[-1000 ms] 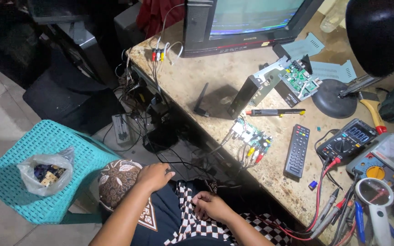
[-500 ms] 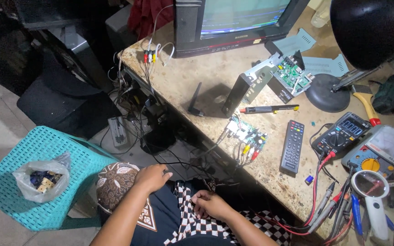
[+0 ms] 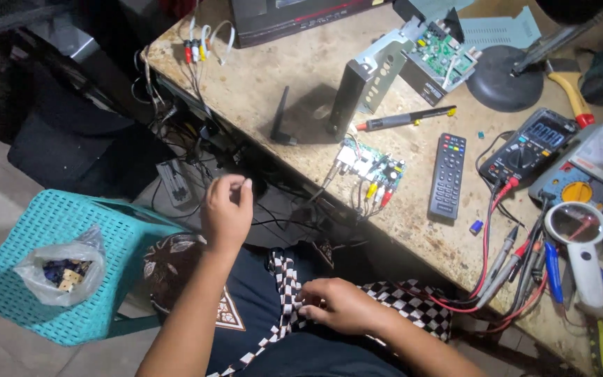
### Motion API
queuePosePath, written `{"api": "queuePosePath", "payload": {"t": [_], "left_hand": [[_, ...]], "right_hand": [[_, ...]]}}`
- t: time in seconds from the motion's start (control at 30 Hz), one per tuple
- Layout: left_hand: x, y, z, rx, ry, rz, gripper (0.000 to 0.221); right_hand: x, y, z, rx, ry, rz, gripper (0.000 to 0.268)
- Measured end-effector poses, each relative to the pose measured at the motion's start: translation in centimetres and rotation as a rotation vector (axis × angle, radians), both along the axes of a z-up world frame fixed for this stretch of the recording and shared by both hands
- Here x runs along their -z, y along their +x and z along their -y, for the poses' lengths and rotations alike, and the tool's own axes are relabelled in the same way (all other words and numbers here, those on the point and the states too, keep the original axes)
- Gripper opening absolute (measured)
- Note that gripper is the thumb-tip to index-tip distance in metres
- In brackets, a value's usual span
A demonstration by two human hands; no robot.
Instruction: Assembling a circuit board into a metal housing, connecting cables, and testing the device using a multimeter and remote control.
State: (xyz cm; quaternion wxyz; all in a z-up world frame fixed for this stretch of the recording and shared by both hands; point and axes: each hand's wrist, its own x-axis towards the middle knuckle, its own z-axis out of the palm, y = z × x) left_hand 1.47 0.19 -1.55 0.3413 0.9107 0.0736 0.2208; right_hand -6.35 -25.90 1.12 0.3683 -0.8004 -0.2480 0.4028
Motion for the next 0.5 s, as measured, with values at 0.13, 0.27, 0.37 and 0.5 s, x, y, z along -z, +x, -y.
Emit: {"api": "queuePosePath", "payload": {"t": [0.13, 0.27, 0.37, 0.5], "left_hand": [[-2.9, 4.8, 1.9, -0.045, 0.001, 0.17, 0.018], [-3.8, 7.8, 4.1, -0.169, 0.078, 0.196, 0.035], [-5.3, 8.4, 5.5, -0.203, 0.063, 0.0, 0.039], [-3.2, 10.1, 6.0, -0.217, 0.124, -0.028, 0.041]], "right_hand": [[-7.0, 1.9, 3.5, 0.164, 0.144, 0.483, 0.034], [-6.8, 6.2, 7.3, 0.579, 0.039, 1.009, 0.041], [-8.2, 7.8, 7.1, 0.72, -0.025, 0.821, 0.071], [-9.3, 8.5, 5.4, 0.738, -0.032, 0.705, 0.078]]}}
